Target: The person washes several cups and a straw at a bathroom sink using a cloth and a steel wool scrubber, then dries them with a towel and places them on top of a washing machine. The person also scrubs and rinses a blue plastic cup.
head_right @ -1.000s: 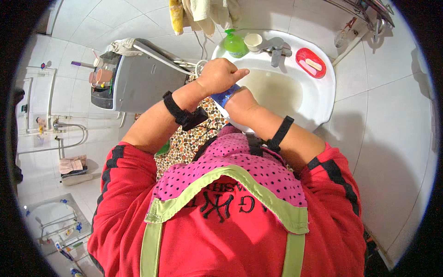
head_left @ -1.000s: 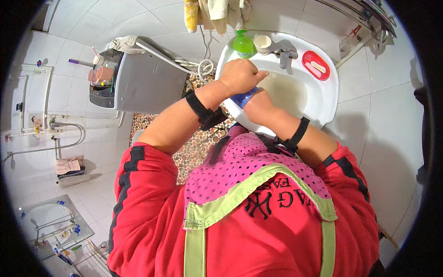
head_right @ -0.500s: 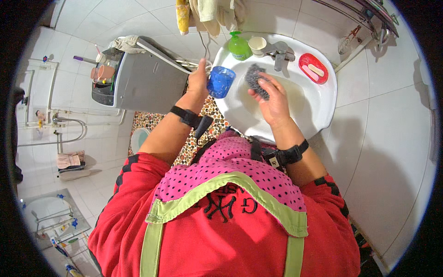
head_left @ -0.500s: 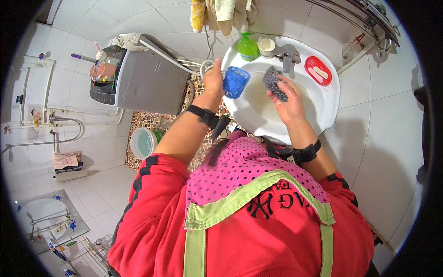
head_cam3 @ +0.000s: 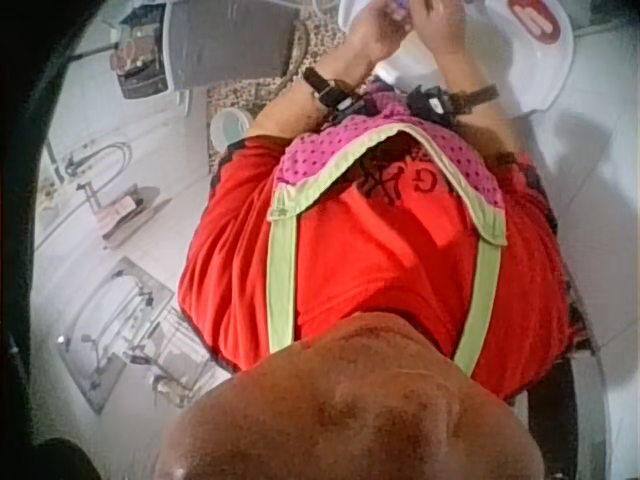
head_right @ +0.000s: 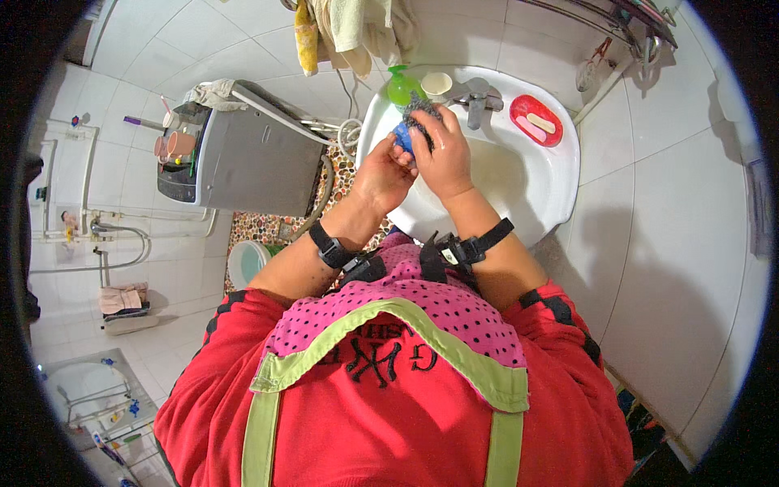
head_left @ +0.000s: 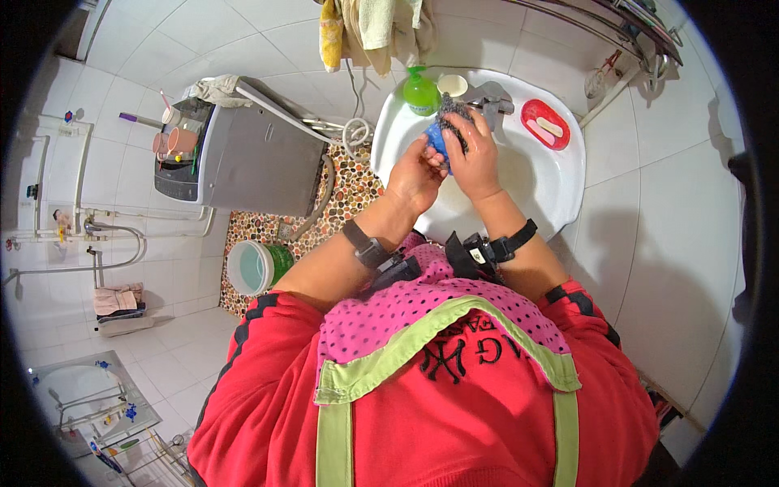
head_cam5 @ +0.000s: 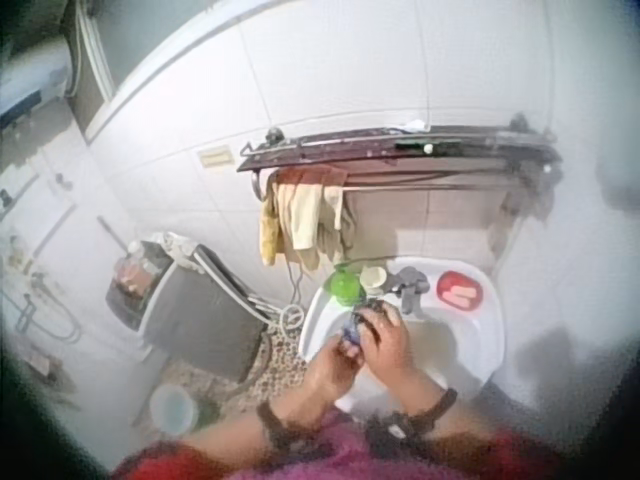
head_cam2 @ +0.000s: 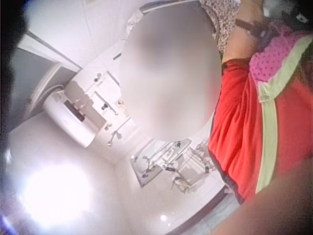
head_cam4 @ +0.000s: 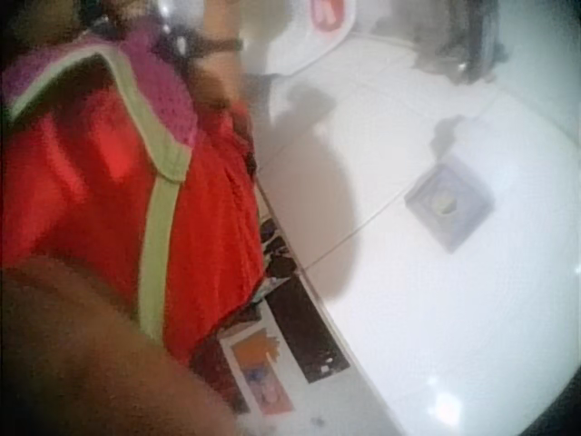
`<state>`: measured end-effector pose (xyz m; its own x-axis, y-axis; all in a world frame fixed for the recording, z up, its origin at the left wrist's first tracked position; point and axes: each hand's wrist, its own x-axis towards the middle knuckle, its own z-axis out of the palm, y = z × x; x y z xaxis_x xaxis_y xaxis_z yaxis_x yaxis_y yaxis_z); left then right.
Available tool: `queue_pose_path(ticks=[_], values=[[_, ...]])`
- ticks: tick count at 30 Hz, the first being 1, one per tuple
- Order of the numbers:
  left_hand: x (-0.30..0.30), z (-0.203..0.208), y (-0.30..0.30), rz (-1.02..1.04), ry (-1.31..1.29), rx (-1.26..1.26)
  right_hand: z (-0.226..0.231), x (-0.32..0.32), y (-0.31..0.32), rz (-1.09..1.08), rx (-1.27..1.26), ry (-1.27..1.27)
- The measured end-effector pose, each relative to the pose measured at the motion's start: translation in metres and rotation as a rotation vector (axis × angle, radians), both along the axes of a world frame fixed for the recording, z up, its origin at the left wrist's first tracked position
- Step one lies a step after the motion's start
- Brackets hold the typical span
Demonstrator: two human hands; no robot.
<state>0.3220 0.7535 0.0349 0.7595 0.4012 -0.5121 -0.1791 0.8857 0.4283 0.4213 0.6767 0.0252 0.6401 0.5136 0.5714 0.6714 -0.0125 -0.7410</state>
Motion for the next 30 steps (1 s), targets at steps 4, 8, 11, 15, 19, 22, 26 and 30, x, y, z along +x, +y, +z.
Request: queue_pose_path(ticks=[4,8,11,15,19,22,26,30], values=[[-0.005,-0.007,0.010,0.064,0.053,0.013,-0.005,0.018,0.008,0.180,0.096,1.089],[0.005,-0.010,0.026,0.229,0.168,0.202,-0.023,-0.018,0.009,0.391,0.285,1.639],[0.010,-0.015,0.028,0.354,0.325,0.377,-0.032,-0.036,0.015,0.383,0.384,1.745],[0.010,-0.021,0.029,0.370,0.283,0.615,-0.032,-0.043,0.015,0.277,0.348,1.897],[0.003,-0.022,0.035,0.349,0.303,1.309,-0.035,-0.043,0.006,0.277,0.329,2.188],[0.001,-0.025,0.041,0.242,0.295,1.327,-0.048,-0.045,-0.002,0.459,0.183,2.181],[0.002,-0.038,0.055,0.252,0.360,1.110,-0.078,-0.032,-0.021,0.538,-0.057,1.865],[-0.008,-0.057,0.069,0.169,0.517,0.798,-0.115,0.019,-0.045,0.312,-0.418,1.089]])
